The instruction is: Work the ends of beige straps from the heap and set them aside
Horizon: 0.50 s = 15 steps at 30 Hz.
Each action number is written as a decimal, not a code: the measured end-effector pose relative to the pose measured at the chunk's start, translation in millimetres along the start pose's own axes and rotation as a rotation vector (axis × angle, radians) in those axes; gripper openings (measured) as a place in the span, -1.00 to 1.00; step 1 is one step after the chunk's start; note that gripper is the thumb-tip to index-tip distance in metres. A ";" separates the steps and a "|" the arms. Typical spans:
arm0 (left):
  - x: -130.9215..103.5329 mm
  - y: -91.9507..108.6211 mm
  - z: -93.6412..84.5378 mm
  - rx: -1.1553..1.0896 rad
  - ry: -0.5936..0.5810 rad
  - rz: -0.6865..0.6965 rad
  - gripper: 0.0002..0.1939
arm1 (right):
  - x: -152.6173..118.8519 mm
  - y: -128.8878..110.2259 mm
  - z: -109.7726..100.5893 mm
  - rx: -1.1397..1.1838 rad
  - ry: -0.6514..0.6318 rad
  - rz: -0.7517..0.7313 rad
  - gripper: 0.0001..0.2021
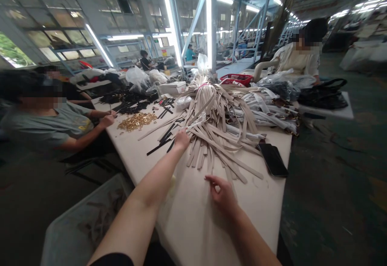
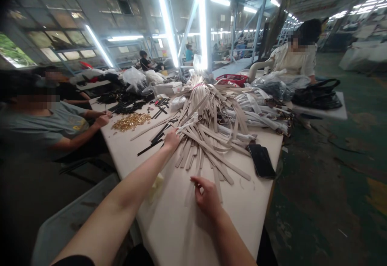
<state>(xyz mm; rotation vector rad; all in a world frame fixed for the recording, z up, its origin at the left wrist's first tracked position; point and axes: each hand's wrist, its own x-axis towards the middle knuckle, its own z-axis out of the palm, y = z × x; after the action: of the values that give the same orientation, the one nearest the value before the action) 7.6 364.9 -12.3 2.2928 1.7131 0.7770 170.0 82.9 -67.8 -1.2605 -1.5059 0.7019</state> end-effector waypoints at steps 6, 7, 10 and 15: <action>61.9 11.0 35.3 0.044 -0.053 0.080 -0.55 | 11.0 -11.2 -3.8 -0.070 0.101 -0.107 -0.88; 67.8 12.7 38.3 0.046 -0.060 0.075 -0.59 | 11.3 -13.1 -4.9 -0.060 0.124 -0.112 -0.88; 78.1 19.1 40.6 0.054 -0.078 0.057 -0.77 | 9.6 -14.9 -6.2 0.033 0.072 -0.099 -0.84; 67.7 45.4 23.0 0.022 -0.007 0.031 -0.81 | 5.6 -9.3 -3.0 0.169 -0.033 0.058 -0.81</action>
<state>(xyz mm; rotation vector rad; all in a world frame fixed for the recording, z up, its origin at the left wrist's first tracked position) 70.9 417.2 8.4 2.3392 1.6955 0.7586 169.7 85.0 -56.8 -1.1724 -1.4100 0.8737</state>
